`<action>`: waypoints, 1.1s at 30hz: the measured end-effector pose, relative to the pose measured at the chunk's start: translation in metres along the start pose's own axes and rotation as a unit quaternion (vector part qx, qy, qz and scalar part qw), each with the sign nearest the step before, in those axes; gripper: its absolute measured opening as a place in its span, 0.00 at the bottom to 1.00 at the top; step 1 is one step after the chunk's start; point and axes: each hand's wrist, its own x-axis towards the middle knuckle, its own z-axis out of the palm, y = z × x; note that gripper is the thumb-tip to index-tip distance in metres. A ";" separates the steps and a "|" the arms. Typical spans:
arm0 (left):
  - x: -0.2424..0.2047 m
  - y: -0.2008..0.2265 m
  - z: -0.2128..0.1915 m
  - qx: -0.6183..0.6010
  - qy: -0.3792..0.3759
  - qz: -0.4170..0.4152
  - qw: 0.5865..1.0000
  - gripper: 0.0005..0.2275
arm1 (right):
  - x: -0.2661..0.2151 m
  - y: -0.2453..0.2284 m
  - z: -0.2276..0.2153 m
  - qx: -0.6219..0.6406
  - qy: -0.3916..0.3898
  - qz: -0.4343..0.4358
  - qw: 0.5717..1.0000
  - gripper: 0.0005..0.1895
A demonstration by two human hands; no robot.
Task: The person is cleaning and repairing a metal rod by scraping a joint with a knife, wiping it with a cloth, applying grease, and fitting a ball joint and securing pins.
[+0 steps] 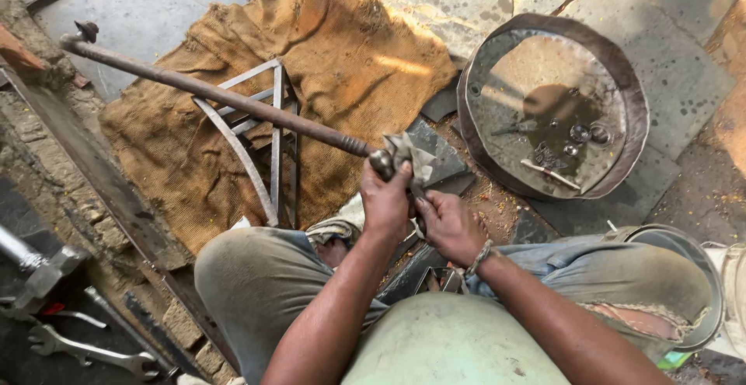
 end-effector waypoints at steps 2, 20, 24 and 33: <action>0.009 0.004 -0.009 0.046 0.018 0.032 0.998 0.11 | -0.002 0.007 0.001 0.110 -0.063 0.058 0.990 0.17; -0.019 0.002 -0.002 0.219 -0.099 -0.165 0.956 0.08 | -0.008 0.014 -0.031 0.214 0.118 0.018 0.970 0.19; -0.014 -0.007 -0.004 0.194 -0.038 -0.140 0.970 0.11 | -0.012 -0.001 -0.020 0.082 0.102 0.006 0.991 0.17; 0.009 -0.004 -0.025 0.087 0.053 -0.058 0.993 0.10 | -0.019 -0.013 -0.012 0.219 0.001 0.011 0.976 0.18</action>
